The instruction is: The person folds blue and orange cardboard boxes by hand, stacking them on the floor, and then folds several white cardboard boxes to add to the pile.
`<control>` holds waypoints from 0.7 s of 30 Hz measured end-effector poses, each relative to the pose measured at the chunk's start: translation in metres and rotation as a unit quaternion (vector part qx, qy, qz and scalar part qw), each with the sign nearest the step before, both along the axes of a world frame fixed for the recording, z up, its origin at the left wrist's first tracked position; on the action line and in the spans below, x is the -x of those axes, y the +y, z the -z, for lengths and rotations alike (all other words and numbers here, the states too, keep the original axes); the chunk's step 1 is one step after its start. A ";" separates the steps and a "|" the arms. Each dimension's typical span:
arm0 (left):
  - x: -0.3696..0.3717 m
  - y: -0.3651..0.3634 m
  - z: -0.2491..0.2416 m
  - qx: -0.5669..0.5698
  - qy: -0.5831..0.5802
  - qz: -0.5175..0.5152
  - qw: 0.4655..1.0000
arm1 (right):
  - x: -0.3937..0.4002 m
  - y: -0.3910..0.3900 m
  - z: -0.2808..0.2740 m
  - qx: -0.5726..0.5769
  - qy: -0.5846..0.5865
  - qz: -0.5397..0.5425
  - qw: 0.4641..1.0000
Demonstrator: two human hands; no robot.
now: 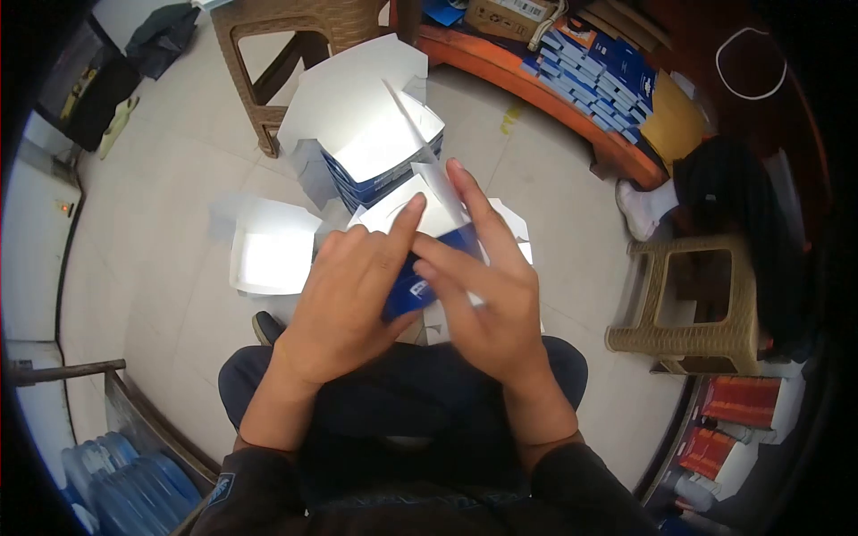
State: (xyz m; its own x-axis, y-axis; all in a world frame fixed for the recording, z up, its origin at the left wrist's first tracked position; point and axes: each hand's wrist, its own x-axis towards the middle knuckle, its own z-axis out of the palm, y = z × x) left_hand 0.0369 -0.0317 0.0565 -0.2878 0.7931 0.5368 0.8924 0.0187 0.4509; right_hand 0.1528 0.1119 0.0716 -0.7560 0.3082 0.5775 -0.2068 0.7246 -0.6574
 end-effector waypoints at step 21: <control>0.037 -0.020 0.044 -0.243 -0.359 -0.073 0.898 | -0.026 0.016 -0.002 0.366 0.055 -0.131 0.920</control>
